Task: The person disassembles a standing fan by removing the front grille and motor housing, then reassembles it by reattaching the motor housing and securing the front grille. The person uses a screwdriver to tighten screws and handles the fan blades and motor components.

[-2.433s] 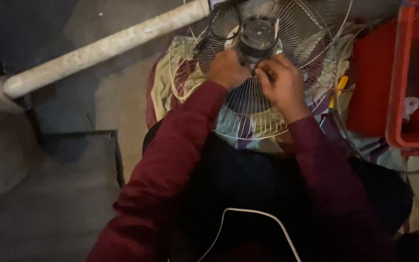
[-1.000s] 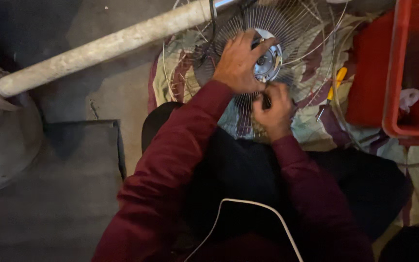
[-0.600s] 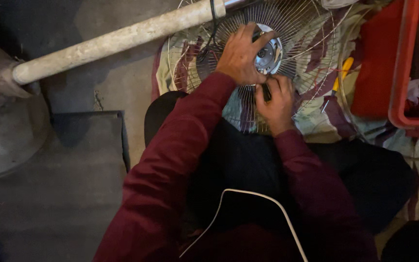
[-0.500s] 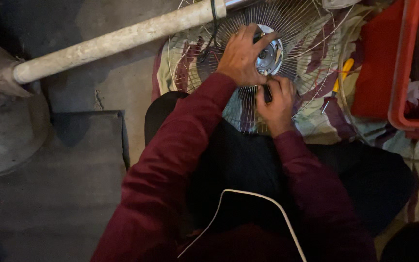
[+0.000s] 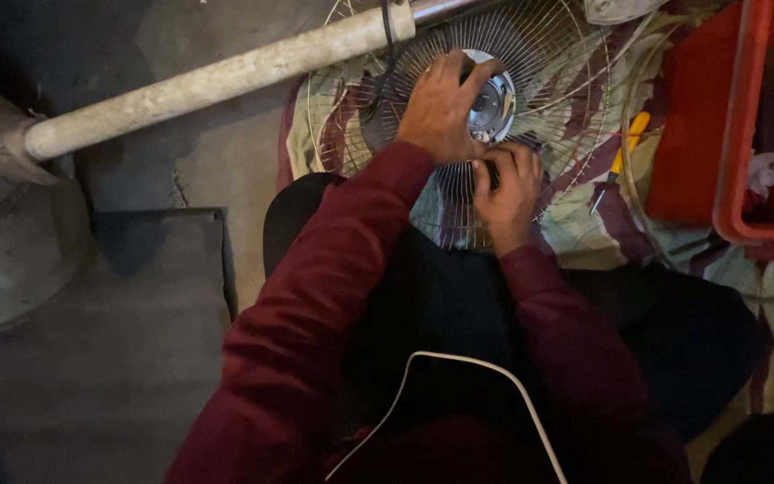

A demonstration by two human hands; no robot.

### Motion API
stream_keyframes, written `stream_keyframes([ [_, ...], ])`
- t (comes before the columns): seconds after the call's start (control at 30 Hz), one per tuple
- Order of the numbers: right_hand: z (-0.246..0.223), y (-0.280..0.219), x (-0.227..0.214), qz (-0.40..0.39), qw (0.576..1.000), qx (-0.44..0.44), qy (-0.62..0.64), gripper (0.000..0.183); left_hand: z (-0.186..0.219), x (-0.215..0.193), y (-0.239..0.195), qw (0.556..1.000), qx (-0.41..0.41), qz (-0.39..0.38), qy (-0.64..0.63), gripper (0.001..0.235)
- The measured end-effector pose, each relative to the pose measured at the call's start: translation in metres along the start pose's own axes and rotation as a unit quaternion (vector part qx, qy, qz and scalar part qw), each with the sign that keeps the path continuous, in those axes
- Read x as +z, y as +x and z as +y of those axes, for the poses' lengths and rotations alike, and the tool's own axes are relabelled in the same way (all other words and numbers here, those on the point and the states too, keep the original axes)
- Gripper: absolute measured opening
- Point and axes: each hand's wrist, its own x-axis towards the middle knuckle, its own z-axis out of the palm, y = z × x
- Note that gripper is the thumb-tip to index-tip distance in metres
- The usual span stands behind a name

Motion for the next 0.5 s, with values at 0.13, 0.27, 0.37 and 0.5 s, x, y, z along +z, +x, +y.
stream_keyframes([
  [0.13, -0.005, -0.002, 0.0, -0.008, 1.0, -0.003, 0.0, 0.015, -0.006, -0.009, -0.005, 0.998, -0.031, -0.052, -0.034, 0.117],
  [0.27, -0.007, -0.001, -0.005, -0.015, 1.0, 0.003, 0.008, 0.016, -0.014, -0.017, -0.001, 0.98, -0.109, -0.107, -0.13, 0.102],
  [0.37, -0.011, -0.005, -0.007, -0.027, 0.999, 0.01, 0.019, 0.02, -0.023, -0.016, -0.008, 0.971, -0.125, -0.099, -0.178, 0.087],
  [0.5, -0.008, -0.004, -0.006, -0.03, 0.999, 0.017, 0.016, 0.025, -0.031, -0.015, -0.007, 0.97, -0.103, -0.062, -0.212, 0.07],
])
